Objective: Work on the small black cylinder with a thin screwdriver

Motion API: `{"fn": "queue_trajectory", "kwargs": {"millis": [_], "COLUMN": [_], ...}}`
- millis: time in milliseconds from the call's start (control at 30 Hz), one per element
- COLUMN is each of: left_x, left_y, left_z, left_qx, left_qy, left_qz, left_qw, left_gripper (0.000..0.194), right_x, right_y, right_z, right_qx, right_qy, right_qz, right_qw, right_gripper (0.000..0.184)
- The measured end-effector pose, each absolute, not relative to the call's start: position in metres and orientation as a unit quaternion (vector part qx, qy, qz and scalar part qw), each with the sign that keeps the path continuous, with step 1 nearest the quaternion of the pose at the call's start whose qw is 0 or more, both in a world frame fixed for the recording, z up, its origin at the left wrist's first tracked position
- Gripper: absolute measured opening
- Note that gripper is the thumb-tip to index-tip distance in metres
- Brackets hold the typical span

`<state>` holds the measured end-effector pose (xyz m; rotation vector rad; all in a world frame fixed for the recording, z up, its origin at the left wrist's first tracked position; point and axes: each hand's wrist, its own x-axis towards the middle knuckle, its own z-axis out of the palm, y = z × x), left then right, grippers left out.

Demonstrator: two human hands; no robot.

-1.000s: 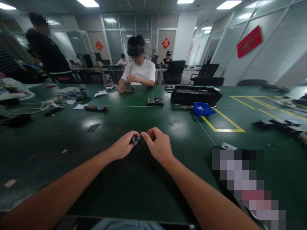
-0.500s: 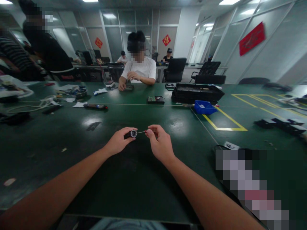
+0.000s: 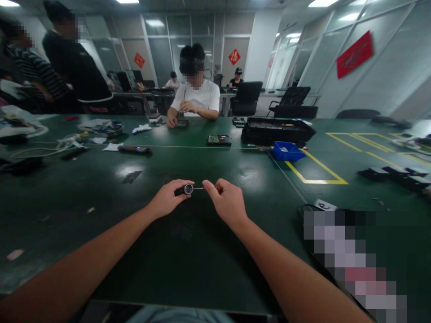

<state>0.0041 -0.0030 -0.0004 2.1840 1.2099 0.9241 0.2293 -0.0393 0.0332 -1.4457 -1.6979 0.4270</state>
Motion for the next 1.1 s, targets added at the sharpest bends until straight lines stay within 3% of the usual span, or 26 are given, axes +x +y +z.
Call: {"fn": "queue_trajectory", "kwargs": {"millis": [267,533,667,900,1100], "left_x": [0.0024,0.0016,0.0011,0.0023,0.0034], "left_y": [-0.0005,0.0011,0.0008,-0.0005,-0.0022], "left_z": [-0.0046,-0.0068,-0.0073,-0.0042,-0.0034], "left_qx": [0.798,0.798,0.797,0.801,0.802], "left_qy": [0.435,0.438,0.438,0.431,0.429], "left_qz": [0.345,0.343,0.342,0.340,0.337], "left_qw": [0.233,0.232,0.236,0.238,0.244], "left_gripper": [0.039,0.040,0.039,0.037,0.037], "right_x": [0.2288,0.2296,0.2302,0.2288,0.2278], "right_y": [-0.0385,-0.0394,-0.0422,-0.0414,-0.0424], "right_z": [0.0299,0.0310,0.0337,0.0358,0.0352], "right_qx": [-0.571,-0.468,-0.439,-0.511,-0.504], "right_qy": [-0.700,-0.745,-0.768,-0.752,-0.758], "right_qz": [0.132,0.195,0.211,0.181,0.157], "right_qw": [0.408,0.434,0.415,0.374,0.382], "right_gripper": [0.048,0.012,0.019,0.035,0.028]}}
